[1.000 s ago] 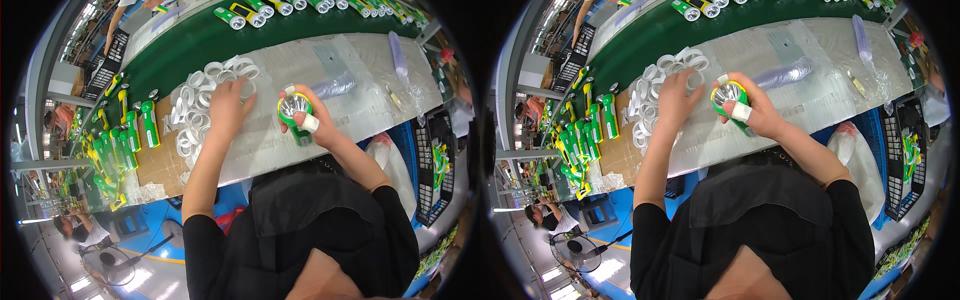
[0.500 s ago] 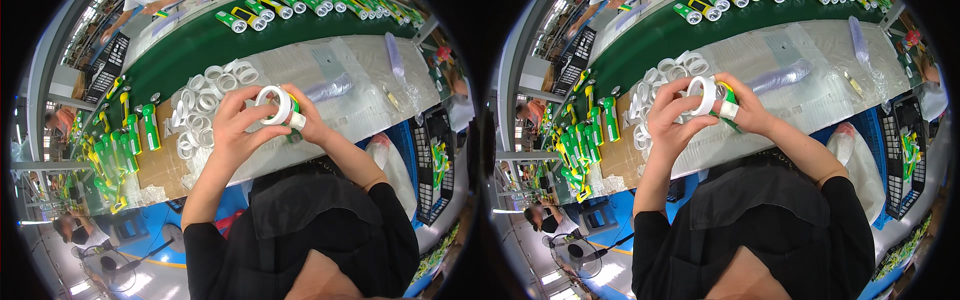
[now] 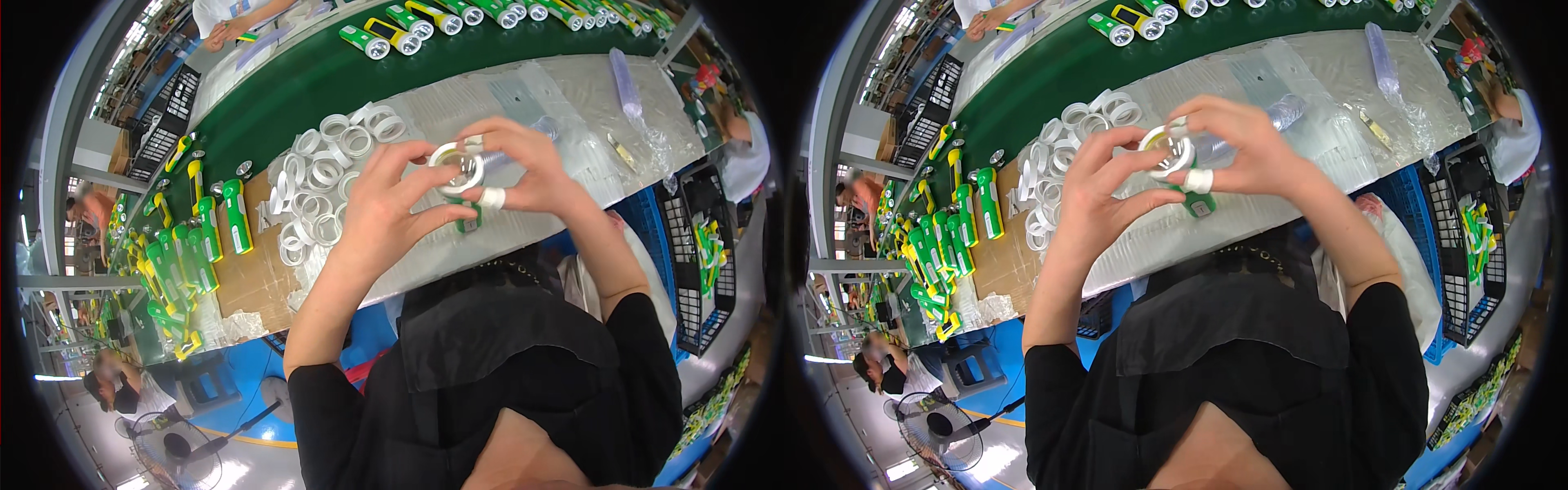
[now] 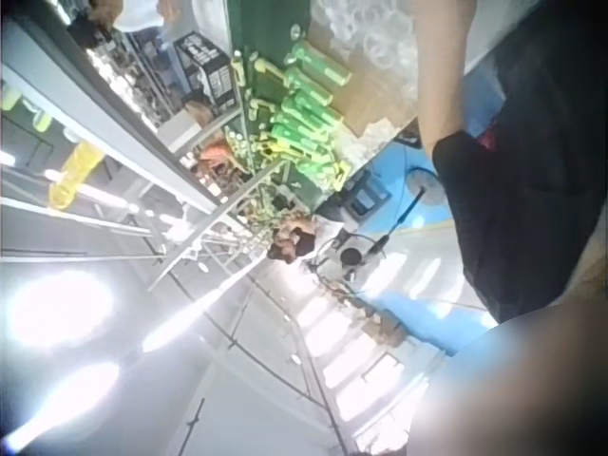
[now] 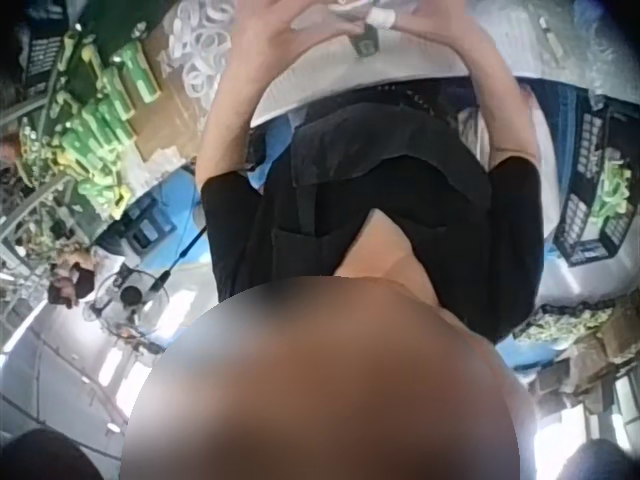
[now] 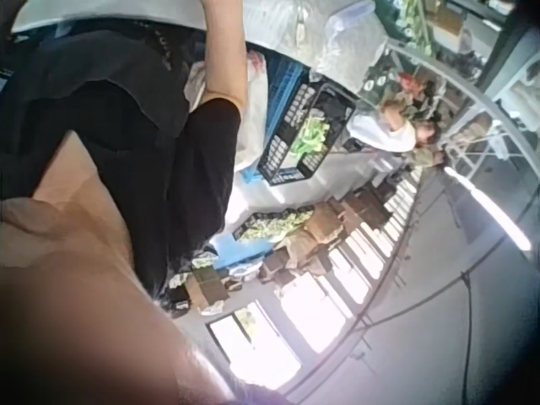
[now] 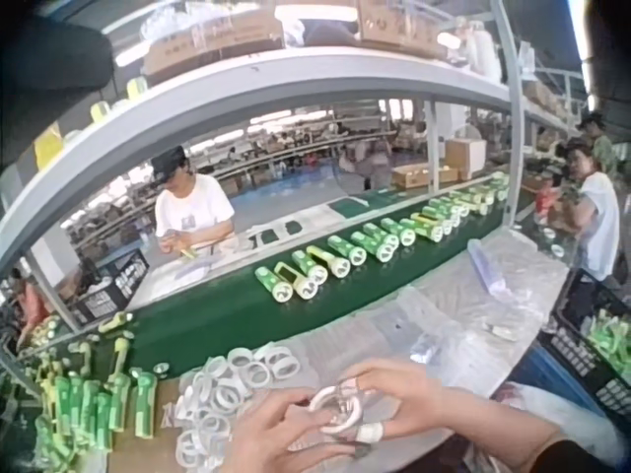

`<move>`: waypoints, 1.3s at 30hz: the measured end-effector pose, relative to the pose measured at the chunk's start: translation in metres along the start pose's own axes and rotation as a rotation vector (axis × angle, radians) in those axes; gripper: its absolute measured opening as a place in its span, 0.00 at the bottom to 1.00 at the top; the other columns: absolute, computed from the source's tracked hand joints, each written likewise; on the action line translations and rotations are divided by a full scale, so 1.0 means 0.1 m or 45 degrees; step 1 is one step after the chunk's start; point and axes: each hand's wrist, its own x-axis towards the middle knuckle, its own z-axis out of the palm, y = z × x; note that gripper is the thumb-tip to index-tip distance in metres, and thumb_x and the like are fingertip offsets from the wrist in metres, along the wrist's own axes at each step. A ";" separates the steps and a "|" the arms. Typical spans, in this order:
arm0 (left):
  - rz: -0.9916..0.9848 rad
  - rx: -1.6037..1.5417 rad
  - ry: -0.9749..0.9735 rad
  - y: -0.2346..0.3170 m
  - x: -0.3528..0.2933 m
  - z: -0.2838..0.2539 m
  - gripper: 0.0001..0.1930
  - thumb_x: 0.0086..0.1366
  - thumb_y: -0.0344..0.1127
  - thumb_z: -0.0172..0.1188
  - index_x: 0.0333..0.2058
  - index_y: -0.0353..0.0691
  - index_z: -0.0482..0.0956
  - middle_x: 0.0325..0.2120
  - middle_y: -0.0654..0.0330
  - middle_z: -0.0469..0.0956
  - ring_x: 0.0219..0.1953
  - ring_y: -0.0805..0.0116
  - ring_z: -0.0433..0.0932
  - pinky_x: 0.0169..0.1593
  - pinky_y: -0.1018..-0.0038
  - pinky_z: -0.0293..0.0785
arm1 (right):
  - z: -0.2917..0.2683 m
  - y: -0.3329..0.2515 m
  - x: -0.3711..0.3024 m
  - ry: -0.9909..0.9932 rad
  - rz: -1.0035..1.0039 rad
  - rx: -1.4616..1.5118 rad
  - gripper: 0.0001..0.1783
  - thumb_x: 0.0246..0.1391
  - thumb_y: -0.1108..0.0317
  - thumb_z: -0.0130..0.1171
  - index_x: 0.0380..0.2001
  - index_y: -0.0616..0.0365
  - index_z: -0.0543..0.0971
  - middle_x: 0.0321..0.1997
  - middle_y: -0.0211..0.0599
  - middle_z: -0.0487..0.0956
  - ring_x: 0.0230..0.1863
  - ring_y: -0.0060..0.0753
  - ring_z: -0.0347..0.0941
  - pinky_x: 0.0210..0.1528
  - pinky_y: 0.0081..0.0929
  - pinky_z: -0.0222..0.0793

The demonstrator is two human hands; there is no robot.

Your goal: Assembling plastic flashlights by attaching lenses and rings to the bodies.

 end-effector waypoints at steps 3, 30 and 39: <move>-0.007 -0.041 -0.024 0.05 0.05 0.11 0.25 0.44 0.42 0.76 0.42 0.46 0.79 0.43 0.57 0.77 0.42 0.53 0.77 0.41 0.63 0.74 | -0.28 -0.18 0.15 -0.156 0.152 -0.156 0.23 0.40 0.63 0.74 0.38 0.59 0.76 0.44 0.38 0.77 0.42 0.43 0.77 0.42 0.32 0.73; -0.096 -0.146 -0.005 0.09 0.10 0.51 0.20 0.46 0.26 0.72 0.39 0.43 0.77 0.32 0.57 0.78 0.36 0.52 0.77 0.39 0.63 0.72 | -0.54 -0.11 0.50 -0.834 0.215 -0.313 0.21 0.39 0.55 0.68 0.26 0.62 0.75 0.27 0.46 0.75 0.31 0.53 0.74 0.32 0.44 0.69; -0.064 -0.145 0.014 0.18 0.20 0.57 0.20 0.46 0.24 0.71 0.39 0.39 0.76 0.29 0.58 0.75 0.30 0.57 0.74 0.35 0.66 0.70 | -0.41 -0.42 0.44 -0.639 0.812 -0.567 0.25 0.38 0.53 0.67 0.30 0.65 0.76 0.24 0.48 0.79 0.30 0.54 0.78 0.32 0.45 0.72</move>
